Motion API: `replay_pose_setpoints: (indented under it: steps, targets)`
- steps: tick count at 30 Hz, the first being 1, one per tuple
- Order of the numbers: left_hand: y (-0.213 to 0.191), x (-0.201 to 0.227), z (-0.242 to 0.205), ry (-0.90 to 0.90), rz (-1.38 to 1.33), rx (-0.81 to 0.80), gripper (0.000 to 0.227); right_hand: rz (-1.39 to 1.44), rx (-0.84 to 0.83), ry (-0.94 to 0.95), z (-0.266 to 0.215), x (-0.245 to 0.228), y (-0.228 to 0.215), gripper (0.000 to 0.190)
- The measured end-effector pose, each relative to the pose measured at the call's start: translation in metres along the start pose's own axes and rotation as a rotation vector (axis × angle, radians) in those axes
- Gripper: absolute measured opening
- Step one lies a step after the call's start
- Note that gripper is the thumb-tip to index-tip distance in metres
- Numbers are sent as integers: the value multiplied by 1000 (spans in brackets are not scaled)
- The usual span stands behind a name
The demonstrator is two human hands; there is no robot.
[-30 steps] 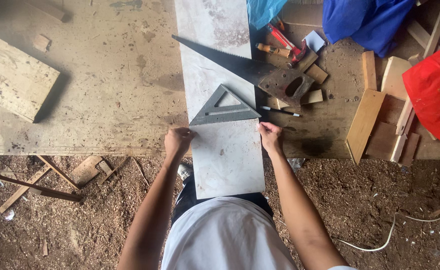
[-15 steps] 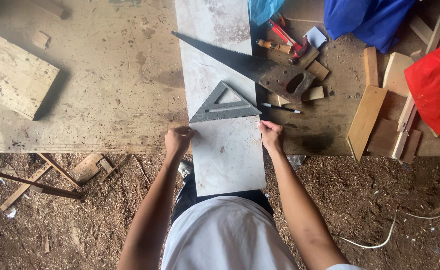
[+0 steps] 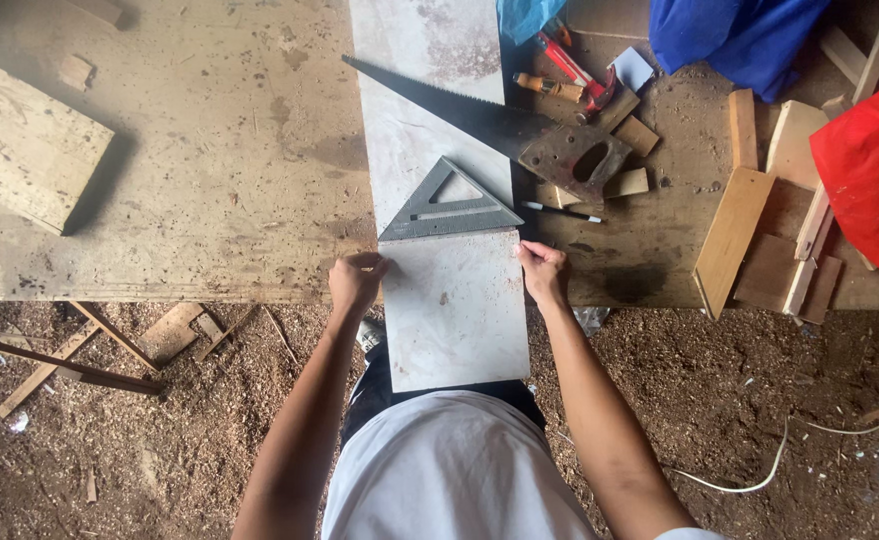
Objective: The person uses a set square and a marker to draw straight lines on a rectangular white board placed on a workbench. They repeatedly reposition the set square to mark multiple lines across the board's surface.
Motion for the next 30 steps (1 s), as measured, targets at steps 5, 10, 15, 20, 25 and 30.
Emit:
replay_pose_setpoints:
  steps: [5, 10, 15, 20, 25, 30]
  targets:
    - [1, -1, 0, -22, -10, -3, 24, 10, -20, -21, 3, 1, 0, 26]
    - [6, -8, 2, 3, -54, 27, 26, 93, -4, -72, 5, 0, 4, 26]
    - [11, -13, 5, 21, -44, 45, 26, 62, 36, -16, -3, -2, 6, 26]
    - [14, -16, 4, 58, -45, 67, 27, 60, 46, -77, -4, 4, 9, 29]
    - [18, -23, -5, 36, -127, 5, 31, -139, -44, -108, -12, 11, 4, 43]
    - [26, -22, -29, 150, -103, 48, 34, -150, -156, -117, -38, 2, -1, 67]
Point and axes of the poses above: each hand's wrist, its own z-axis towards the middle knuckle, its own y-axis out of the palm, x = y × z, the point moved 3 cm from there along z, towards the middle knuckle, and after that the axes turned 8 degrees about -x, right-handed, at the moved point
